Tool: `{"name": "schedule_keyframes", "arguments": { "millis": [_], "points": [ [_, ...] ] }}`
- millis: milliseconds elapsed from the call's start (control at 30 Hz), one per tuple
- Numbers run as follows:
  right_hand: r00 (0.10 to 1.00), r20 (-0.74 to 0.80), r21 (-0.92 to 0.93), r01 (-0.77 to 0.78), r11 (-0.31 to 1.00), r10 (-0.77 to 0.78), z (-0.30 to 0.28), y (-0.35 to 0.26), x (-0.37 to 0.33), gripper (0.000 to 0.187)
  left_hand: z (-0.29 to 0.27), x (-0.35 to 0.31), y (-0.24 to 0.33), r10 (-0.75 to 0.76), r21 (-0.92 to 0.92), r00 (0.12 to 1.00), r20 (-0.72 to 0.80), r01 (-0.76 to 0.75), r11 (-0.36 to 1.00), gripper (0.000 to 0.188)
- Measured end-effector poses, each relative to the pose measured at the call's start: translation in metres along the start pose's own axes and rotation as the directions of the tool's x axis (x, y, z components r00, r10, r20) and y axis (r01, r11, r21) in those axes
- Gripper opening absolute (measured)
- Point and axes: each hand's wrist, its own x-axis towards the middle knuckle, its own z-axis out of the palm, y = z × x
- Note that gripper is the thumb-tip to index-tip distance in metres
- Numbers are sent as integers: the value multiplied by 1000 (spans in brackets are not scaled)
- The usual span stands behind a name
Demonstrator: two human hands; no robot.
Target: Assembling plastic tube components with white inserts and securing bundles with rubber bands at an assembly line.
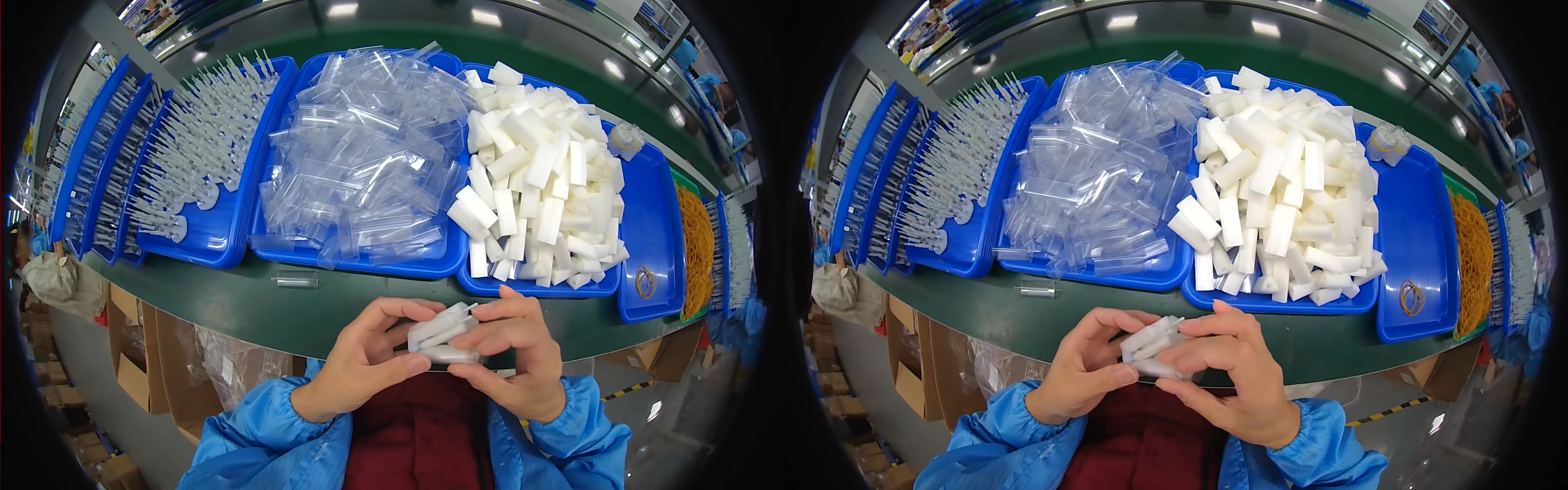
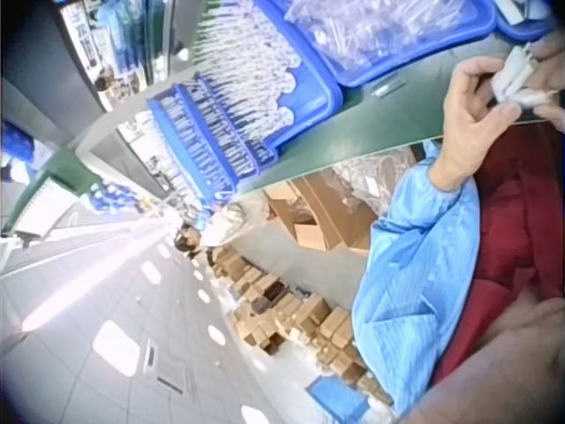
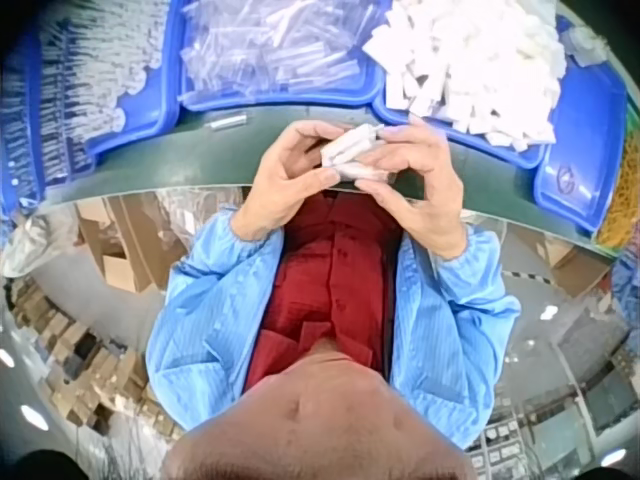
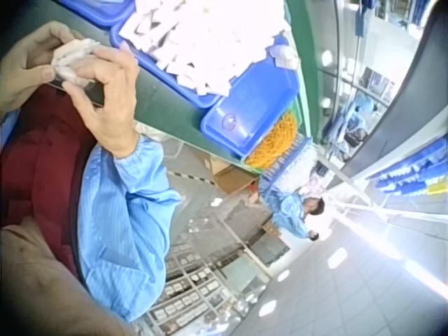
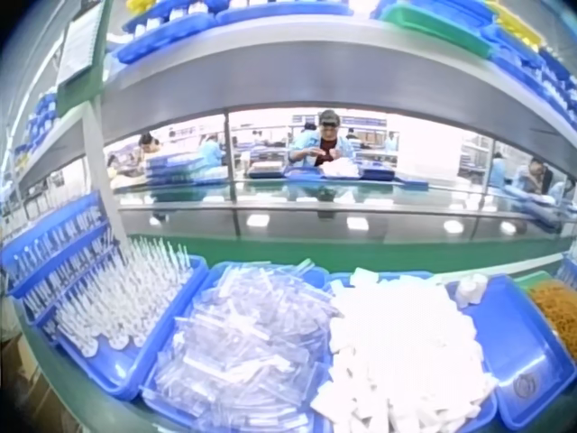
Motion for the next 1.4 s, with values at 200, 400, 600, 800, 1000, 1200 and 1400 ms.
{"name": "schedule_keyframes", "arguments": {
  "millis": [200,400,600,800,1000,1200,1400],
  "points": [
    [988,-74,-46,-142,989,138,-6,-4,6,38,1,-4,-8,288,436,958,12,-264,860,42],
    [994,82,-202,-59,978,77,-10,-12,13,29,4,-4,-9,394,735,917,54,-304,606,40],
    [899,89,156,-439,885,430,-3,-16,8,23,8,-1,-13,493,818,851,182,-409,404,39],
    [956,77,97,-289,952,282,2,-12,8,21,13,2,7,372,780,912,173,-358,514,35],
    [992,124,-166,42,985,-21,3,-6,33,21,1,-6,13,379,829,919,109,-295,476,34],
    [931,63,-587,325,741,-358,25,15,100,31,-12,-18,3,361,652,924,-124,-199,732,30],
    [935,-18,-650,257,715,-353,27,26,114,35,-14,-16,-2,334,531,933,-134,-217,819,29]
  ]
}}
